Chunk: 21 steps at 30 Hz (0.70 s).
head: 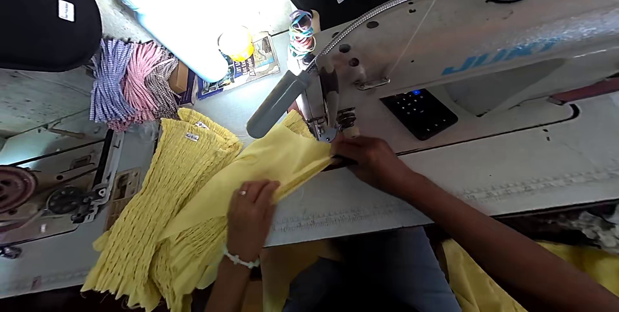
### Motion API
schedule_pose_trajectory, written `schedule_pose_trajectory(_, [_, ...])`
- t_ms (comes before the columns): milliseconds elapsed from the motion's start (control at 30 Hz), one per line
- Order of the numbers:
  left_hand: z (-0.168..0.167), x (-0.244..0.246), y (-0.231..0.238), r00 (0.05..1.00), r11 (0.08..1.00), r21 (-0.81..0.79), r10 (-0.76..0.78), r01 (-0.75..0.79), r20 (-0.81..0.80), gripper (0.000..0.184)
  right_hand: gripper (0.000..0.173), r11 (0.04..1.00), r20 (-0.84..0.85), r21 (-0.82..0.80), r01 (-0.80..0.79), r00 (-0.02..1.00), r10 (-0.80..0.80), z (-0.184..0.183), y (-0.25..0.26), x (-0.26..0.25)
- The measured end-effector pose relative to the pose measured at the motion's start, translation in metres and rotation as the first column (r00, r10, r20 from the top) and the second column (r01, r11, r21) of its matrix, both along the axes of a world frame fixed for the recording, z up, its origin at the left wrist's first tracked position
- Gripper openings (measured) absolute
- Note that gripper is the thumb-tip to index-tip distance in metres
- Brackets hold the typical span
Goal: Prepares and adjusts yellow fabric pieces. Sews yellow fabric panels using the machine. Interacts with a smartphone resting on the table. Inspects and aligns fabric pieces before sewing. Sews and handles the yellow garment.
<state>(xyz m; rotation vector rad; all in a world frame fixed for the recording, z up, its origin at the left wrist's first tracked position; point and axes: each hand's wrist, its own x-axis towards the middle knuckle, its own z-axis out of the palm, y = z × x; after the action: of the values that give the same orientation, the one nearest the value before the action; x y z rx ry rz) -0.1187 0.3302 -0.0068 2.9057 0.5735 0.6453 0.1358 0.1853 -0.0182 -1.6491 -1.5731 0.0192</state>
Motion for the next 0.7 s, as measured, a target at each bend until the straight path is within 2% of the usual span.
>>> schedule_pose_trajectory(67, [0.013, -0.004, 0.024, 1.000, 0.998, 0.063, 0.026, -0.025, -0.003, 0.026, 0.007, 1.000, -0.048, -0.027, 0.012, 0.999, -0.013, 0.004, 0.004, 0.006])
schedule_pose_trajectory(133, [0.022, 0.003, 0.048, 0.998, 0.973, 0.231, -0.030, 0.018, 0.052, 0.022, 0.007, 0.999, -0.009, 0.027, 0.042, 0.999, -0.042, 0.001, 0.009, 0.002])
schedule_pose_trajectory(233, [0.033, 0.023, 0.081, 0.964, 0.859, 0.497, -0.221, 0.121, 0.148, 0.012, 0.018, 0.963, 0.219, 0.253, 0.092, 0.964, -0.149, -0.007, 0.016, -0.006])
schedule_pose_trajectory(300, [0.033, 0.032, 0.090, 0.943, 0.795, 0.577, -0.310, 0.188, 0.120, 0.015, 0.018, 0.957, 0.341, 0.284, 0.059, 0.927, -0.158, -0.010, 0.013, -0.009])
schedule_pose_trajectory(367, [0.023, 0.031, 0.087, 0.938, 0.791, 0.529, -0.346, 0.306, -0.024, 0.019, 0.016, 0.982, 0.404, 0.187, 0.005, 0.911, -0.081, -0.014, 0.005, -0.015])
schedule_pose_trajectory(433, [0.013, 0.025, 0.086, 0.905, 0.841, 0.338, -0.373, 0.423, -0.204, 0.016, 0.014, 0.995, 0.413, 0.097, -0.023, 0.911, -0.019, -0.019, -0.001, -0.019])
schedule_pose_trajectory(500, [0.017, 0.019, 0.090, 0.910, 0.911, 0.145, -0.349, 0.385, -0.225, 0.010, 0.014, 0.995, 0.330, 0.103, 0.003, 0.943, -0.037, -0.017, -0.001, -0.018])
schedule_pose_trajectory(567, [0.033, 0.015, 0.096, 0.928, 0.956, 0.026, -0.278, 0.293, -0.249, 0.019, 0.015, 0.989, 0.193, 0.120, 0.082, 0.976, -0.104, -0.014, 0.001, -0.013])
schedule_pose_trajectory(633, [0.051, 0.017, 0.102, 0.949, 0.969, 0.091, -0.202, 0.230, -0.241, 0.023, 0.016, 0.982, 0.087, 0.120, 0.144, 0.984, -0.155, -0.011, 0.004, -0.007])
schedule_pose_trajectory(700, [0.063, 0.019, 0.105, 0.972, 0.922, 0.321, -0.176, 0.217, -0.152, 0.010, 0.017, 0.973, 0.073, 0.162, 0.162, 0.982, -0.175, -0.011, 0.008, -0.006])
